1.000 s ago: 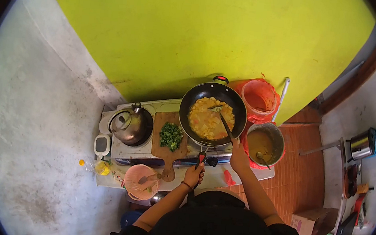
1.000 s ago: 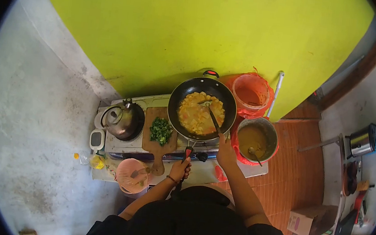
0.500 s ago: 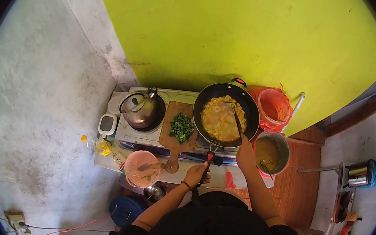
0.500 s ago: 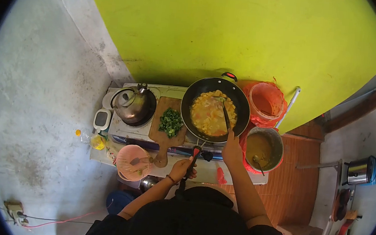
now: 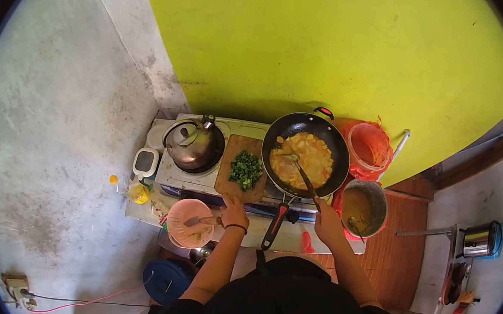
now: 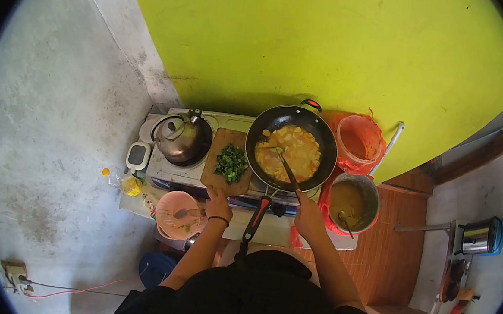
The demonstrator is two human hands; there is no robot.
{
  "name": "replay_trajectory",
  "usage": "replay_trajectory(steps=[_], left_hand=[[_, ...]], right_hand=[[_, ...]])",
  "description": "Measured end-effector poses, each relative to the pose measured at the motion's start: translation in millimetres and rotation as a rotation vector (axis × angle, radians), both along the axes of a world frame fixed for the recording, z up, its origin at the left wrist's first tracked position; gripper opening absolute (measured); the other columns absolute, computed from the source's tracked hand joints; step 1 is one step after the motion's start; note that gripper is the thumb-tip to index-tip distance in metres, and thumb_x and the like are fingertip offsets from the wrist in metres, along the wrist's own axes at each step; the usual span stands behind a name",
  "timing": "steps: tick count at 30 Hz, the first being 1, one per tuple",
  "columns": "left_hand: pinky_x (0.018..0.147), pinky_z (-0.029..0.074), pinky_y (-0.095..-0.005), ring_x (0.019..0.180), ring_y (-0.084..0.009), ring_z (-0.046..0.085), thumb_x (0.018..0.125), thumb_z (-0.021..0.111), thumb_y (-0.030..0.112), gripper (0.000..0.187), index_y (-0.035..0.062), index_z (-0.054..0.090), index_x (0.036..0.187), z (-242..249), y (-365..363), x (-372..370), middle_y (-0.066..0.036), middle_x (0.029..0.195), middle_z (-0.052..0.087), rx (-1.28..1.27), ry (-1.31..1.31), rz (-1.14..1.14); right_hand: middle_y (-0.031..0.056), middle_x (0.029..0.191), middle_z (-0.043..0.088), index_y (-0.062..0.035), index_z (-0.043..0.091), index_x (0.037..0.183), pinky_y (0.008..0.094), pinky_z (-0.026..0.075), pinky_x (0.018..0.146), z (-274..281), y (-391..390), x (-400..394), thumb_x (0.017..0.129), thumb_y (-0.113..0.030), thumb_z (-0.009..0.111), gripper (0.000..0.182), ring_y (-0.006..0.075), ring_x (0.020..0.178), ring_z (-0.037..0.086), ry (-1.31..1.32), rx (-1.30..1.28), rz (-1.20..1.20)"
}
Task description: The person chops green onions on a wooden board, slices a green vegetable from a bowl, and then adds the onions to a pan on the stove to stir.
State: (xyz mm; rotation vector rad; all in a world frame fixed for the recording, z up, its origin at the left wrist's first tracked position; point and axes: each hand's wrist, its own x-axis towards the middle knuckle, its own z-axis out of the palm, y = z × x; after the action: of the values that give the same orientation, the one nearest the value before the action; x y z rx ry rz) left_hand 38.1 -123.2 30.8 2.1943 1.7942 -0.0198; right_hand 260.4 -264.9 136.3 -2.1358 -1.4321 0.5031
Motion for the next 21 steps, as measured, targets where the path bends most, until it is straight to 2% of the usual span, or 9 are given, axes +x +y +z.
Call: replay_trajectory(steps=[3, 7, 9, 12, 15, 18, 21], left_hand=[[0.073, 0.054, -0.0396, 0.093, -0.0399, 0.061, 0.074, 0.066, 0.005, 0.047, 0.0028, 0.040, 0.114, -8, 5, 0, -0.022, 0.138, 0.025, -0.030, -0.008, 0.004], [0.070, 0.055, -0.0403, 0.084, -0.0377, 0.064, 0.076, 0.063, 0.005, 0.042, 0.0026, 0.041, 0.112, -21, 7, -1, -0.021, 0.136, 0.028, 0.033, -0.005, -0.007], [0.069, 0.055, -0.0401, 0.084, -0.0372, 0.064, 0.077, 0.063, 0.006, 0.042, 0.0024, 0.041, 0.112, -24, 7, -1, -0.021, 0.134, 0.030, 0.046, -0.015, -0.005], [0.069, 0.055, -0.0398, 0.084, -0.0369, 0.064, 0.077, 0.064, 0.006, 0.041, 0.0019, 0.041, 0.111, -21, 7, 0, -0.021, 0.133, 0.032, 0.047, -0.018, -0.005], [0.069, 0.055, -0.0396, 0.084, -0.0370, 0.064, 0.076, 0.064, 0.006, 0.042, 0.0011, 0.041, 0.111, -11, 8, 2, -0.020, 0.132, 0.032, 0.019, -0.011, 0.000], [0.069, 0.055, -0.0396, 0.086, -0.0376, 0.064, 0.075, 0.065, 0.006, 0.044, 0.0007, 0.040, 0.110, -11, 9, 3, -0.021, 0.132, 0.032, 0.003, -0.005, 0.012], [0.069, 0.055, -0.0397, 0.086, -0.0384, 0.064, 0.074, 0.066, 0.006, 0.045, 0.0007, 0.040, 0.110, -12, 7, 3, -0.021, 0.132, 0.031, 0.025, -0.008, 0.011]], right_hand=[[0.0260, 0.094, 0.059, -0.0016, 0.047, 0.120, 0.0488, 0.045, 0.076, 9, -18, 5, 0.081, 0.002, 0.048, 0.040, 0.0421, 0.088, 0.057, 0.049, 0.035, -0.002], [0.0256, 0.096, 0.059, -0.0006, 0.048, 0.117, 0.0461, 0.045, 0.078, 33, -35, 8, 0.081, 0.002, 0.048, 0.036, 0.0417, 0.090, 0.057, 0.061, 0.048, -0.005], [0.0252, 0.094, 0.059, 0.0010, 0.051, 0.112, 0.0429, 0.044, 0.081, 40, -42, 5, 0.081, 0.002, 0.049, 0.031, 0.0416, 0.092, 0.057, 0.058, 0.070, -0.032], [0.0250, 0.095, 0.059, 0.0015, 0.050, 0.113, 0.0428, 0.044, 0.082, 58, -51, 0, 0.081, 0.004, 0.048, 0.032, 0.0416, 0.094, 0.057, 0.088, -0.070, -0.042], [0.0251, 0.086, 0.056, -0.0027, 0.048, 0.118, 0.0485, 0.044, 0.072, 58, -62, 0, 0.082, -0.001, 0.049, 0.036, 0.0405, 0.084, 0.057, 0.000, -0.016, 0.025], [0.0256, 0.087, 0.056, -0.0029, 0.047, 0.117, 0.0489, 0.044, 0.071, 55, -64, 0, 0.082, -0.001, 0.050, 0.035, 0.0404, 0.084, 0.057, -0.030, -0.090, 0.006], [0.0277, 0.097, 0.058, 0.0006, 0.049, 0.114, 0.0461, 0.045, 0.081, 47, -55, 1, 0.080, 0.005, 0.048, 0.035, 0.0428, 0.095, 0.057, 0.068, -0.112, -0.059]])
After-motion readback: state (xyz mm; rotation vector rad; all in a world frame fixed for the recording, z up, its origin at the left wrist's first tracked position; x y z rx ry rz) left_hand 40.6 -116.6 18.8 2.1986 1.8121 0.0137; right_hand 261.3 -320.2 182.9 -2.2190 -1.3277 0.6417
